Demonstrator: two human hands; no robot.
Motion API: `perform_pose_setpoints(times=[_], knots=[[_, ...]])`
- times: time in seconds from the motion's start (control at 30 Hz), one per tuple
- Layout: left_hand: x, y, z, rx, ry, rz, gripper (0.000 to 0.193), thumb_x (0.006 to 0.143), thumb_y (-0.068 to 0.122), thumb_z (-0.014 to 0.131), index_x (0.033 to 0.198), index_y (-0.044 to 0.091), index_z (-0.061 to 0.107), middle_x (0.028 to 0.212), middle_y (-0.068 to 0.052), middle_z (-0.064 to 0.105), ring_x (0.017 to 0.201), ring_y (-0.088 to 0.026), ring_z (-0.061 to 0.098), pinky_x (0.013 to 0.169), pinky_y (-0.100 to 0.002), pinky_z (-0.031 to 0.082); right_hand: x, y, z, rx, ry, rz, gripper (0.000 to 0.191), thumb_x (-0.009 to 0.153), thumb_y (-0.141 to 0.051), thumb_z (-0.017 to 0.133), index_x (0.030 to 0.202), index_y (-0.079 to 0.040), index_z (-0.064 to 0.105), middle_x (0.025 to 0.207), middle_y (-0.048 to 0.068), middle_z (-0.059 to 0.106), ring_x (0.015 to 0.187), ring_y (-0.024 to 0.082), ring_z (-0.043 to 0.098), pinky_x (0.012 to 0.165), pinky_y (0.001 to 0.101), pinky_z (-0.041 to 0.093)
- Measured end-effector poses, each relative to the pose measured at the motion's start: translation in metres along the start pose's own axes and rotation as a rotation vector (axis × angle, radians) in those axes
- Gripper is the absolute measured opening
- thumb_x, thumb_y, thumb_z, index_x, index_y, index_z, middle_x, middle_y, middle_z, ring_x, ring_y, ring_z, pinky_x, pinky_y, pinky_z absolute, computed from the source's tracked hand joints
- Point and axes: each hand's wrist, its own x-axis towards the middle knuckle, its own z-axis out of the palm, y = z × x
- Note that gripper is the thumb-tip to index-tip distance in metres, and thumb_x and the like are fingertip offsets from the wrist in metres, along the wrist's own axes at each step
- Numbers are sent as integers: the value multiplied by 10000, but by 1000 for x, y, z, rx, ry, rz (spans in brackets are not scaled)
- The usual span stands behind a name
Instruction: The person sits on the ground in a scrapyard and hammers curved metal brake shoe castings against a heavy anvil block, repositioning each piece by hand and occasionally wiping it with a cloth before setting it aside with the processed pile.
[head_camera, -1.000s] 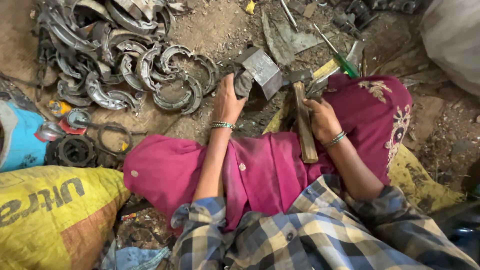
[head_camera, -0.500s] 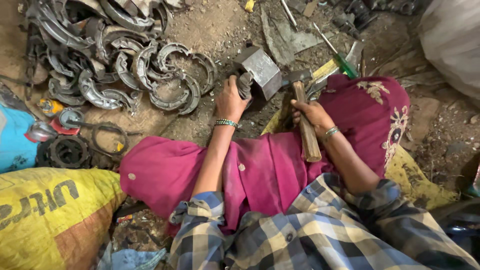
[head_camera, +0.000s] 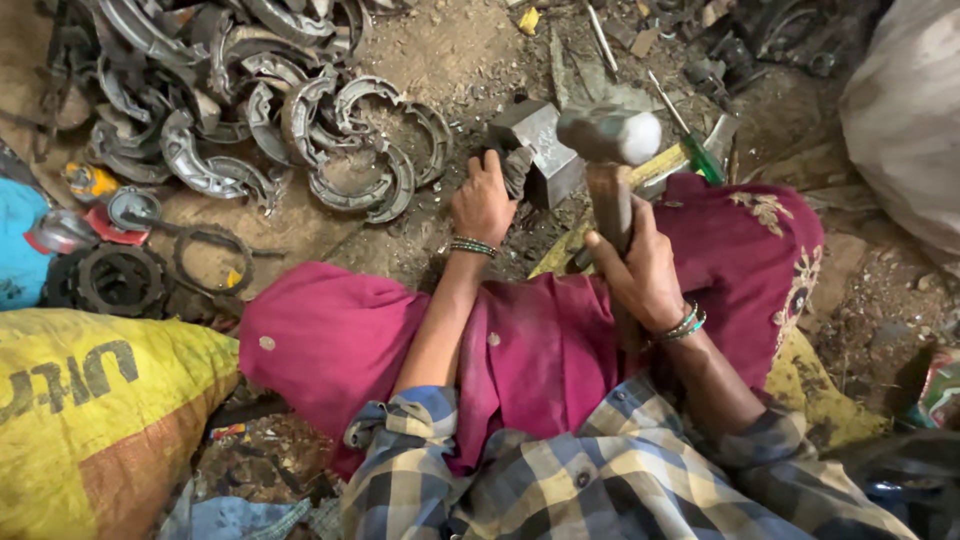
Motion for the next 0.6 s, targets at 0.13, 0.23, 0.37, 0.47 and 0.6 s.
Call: perform_pose_setpoints(times=[0.13,0.23,0.37,0.47,0.6], knots=[[-2,2,0,-56,50,29,642,697,220,869,1178,74,469,1061,-205,603,831,-385,716,657,-484,584,15,4,25,-242,-13,-118,596,970,-256,725,1377,39,405,915,317,681,844,495,682,685,528,539],[-2,1,3,-96,33,19,565,738,192,851,1143,84,473,1057,-210,600,844,-412,705,666,-501,575,22,26,44,-286,-104,-68,582,979,-255,696,1371,39,384,897,324,676,861,517,667,705,559,528],[1,-1,9,-105,52,23,490,758,149,822,1100,93,476,1042,-218,598,858,-433,700,687,-517,572,22,47,52,-273,-87,-106,568,974,-239,686,1364,45,386,896,325,671,852,510,668,698,553,527],[3,-1,12,-103,86,30,498,767,159,830,1108,76,477,1034,-233,596,847,-435,699,670,-520,570,24,41,45,-210,-78,-68,492,986,-257,713,1268,36,437,906,308,681,869,481,687,699,525,537],[5,1,11,-124,85,39,521,745,158,833,1118,67,480,1020,-234,601,809,-423,704,652,-509,577,22,17,25,-67,-42,-52,472,937,-233,730,1269,19,507,903,248,715,790,345,749,658,450,575]])
